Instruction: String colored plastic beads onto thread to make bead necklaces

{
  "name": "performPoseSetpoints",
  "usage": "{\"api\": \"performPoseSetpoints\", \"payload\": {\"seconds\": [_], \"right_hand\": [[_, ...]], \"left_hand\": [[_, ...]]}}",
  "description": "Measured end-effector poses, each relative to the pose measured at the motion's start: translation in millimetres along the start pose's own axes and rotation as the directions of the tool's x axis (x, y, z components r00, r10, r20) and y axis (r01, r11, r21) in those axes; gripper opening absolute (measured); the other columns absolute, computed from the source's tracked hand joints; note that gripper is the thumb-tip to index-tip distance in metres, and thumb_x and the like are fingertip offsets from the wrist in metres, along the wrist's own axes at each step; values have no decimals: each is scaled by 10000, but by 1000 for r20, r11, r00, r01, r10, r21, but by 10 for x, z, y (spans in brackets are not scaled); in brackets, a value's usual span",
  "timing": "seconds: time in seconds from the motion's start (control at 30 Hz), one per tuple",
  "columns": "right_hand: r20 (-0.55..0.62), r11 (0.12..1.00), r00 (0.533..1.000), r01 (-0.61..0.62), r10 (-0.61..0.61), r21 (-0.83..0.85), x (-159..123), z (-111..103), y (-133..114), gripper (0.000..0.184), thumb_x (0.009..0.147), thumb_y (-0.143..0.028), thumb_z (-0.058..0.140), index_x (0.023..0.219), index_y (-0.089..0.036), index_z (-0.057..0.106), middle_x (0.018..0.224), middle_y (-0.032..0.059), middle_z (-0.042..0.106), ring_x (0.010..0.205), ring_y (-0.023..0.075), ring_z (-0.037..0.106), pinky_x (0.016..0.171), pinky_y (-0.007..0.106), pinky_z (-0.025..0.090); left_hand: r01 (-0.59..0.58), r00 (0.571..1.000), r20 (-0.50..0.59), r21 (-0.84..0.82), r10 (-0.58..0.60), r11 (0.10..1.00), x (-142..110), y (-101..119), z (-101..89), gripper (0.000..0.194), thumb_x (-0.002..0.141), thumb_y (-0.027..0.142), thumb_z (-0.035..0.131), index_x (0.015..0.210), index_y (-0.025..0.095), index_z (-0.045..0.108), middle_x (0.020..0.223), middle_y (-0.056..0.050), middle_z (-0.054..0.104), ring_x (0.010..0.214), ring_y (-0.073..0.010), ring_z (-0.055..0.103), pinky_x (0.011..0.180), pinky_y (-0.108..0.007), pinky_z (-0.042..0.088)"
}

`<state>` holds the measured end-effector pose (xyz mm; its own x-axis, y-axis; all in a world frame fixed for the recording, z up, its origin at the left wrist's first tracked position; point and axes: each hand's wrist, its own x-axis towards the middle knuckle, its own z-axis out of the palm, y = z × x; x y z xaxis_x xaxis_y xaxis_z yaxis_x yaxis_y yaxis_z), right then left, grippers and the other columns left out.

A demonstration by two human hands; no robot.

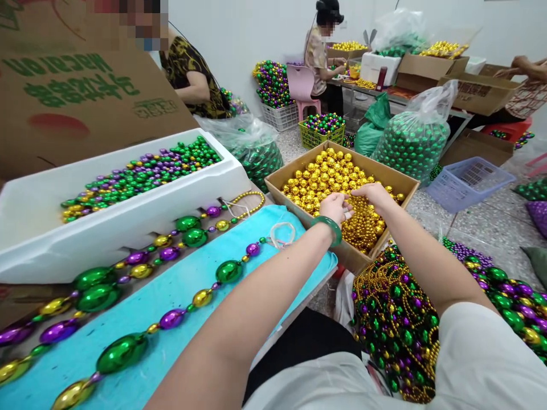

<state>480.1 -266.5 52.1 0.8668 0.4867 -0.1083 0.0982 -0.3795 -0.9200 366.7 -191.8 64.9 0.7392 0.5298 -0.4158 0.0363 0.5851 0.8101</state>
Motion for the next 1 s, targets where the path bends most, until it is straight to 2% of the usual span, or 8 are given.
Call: {"api": "performPoseSetpoints", "payload": {"seconds": [0.1, 0.3, 0.47, 0.6, 0.67, 0.77, 0.9, 1.0], "right_hand": [[21, 999, 1000, -20, 19, 43, -40, 16, -41, 382, 500, -493, 709, 570, -164, 529, 550, -30, 500, 535, 102, 411, 531, 270, 314], [59, 999, 998, 1, -4, 49, -33, -76, -30, 363, 491, -340, 742, 476, -187, 413, 433, -90, 322, 473, 67, 276, 496, 257, 213], [143, 982, 987, -95, 72, 161, -29, -141, -25, 243, 497, -277, 731, 547, -165, 522, 506, -46, 486, 498, 93, 410, 471, 250, 270], [179, 970, 980, -121, 83, 212, -77, -150, -93, 125, 590, -255, 643, 607, -151, 576, 570, -10, 551, 505, 105, 442, 446, 249, 282], [174, 988, 983, -87, 64, 131, -108, -154, -136, 75, 610, -177, 581, 662, -145, 624, 541, -16, 539, 497, 110, 443, 466, 249, 313], [137, 983, 989, 79, -57, -163, -176, -125, -173, 305, 597, -50, 486, 807, -151, 683, 596, -5, 588, 584, 142, 527, 590, 267, 416], [54, 823, 930, 347, -363, -449, -332, 22, -141, 421, 640, -6, 410, 939, -164, 660, 953, 74, 654, 931, 207, 593, 846, 316, 452], [20, 746, 889, 396, -457, -536, -467, 144, -57, 439, 694, -34, 400, 1058, -157, 611, 1074, 128, 594, 1009, 240, 563, 871, 347, 451]], "left_hand": [[49, 999, -15, -7, -49, 999, 82, -148, 89, 213, 861, 136, 516, 648, 149, 522, 502, 26, 458, 472, -62, 492, 621, -227, 487], [71, 997, -31, -34, -72, 997, 172, -316, 171, 210, 807, 92, 557, 605, 145, 530, 514, 1, 522, 486, -70, 520, 574, -203, 449], [91, 996, -10, -47, -91, 995, 197, -310, 164, 156, 757, 70, 579, 617, 137, 569, 511, -3, 542, 473, -76, 513, 575, -222, 436], [128, 992, -8, -91, -129, 988, 244, -291, 119, 157, 723, 10, 559, 635, 140, 550, 500, 10, 520, 472, -78, 497, 583, -226, 420], [148, 989, 10, -131, -148, 980, 270, -276, 71, 155, 735, 25, 556, 639, 145, 535, 519, 6, 526, 492, -81, 503, 585, -220, 418], [159, 987, 35, -208, -155, 965, 292, -267, -7, 155, 774, 78, 547, 648, 158, 507, 535, 16, 511, 497, -75, 485, 570, -202, 404], [196, 980, 90, -290, -177, 937, 294, -321, -73, 183, 802, 118, 531, 636, 165, 469, 517, 28, 459, 477, -81, 450, 536, -202, 378], [229, 972, 133, -322, -196, 919, 309, -371, -104, 193, 819, 121, 511, 635, 163, 469, 516, 20, 466, 482, -90, 459, 531, -209, 371]]}}
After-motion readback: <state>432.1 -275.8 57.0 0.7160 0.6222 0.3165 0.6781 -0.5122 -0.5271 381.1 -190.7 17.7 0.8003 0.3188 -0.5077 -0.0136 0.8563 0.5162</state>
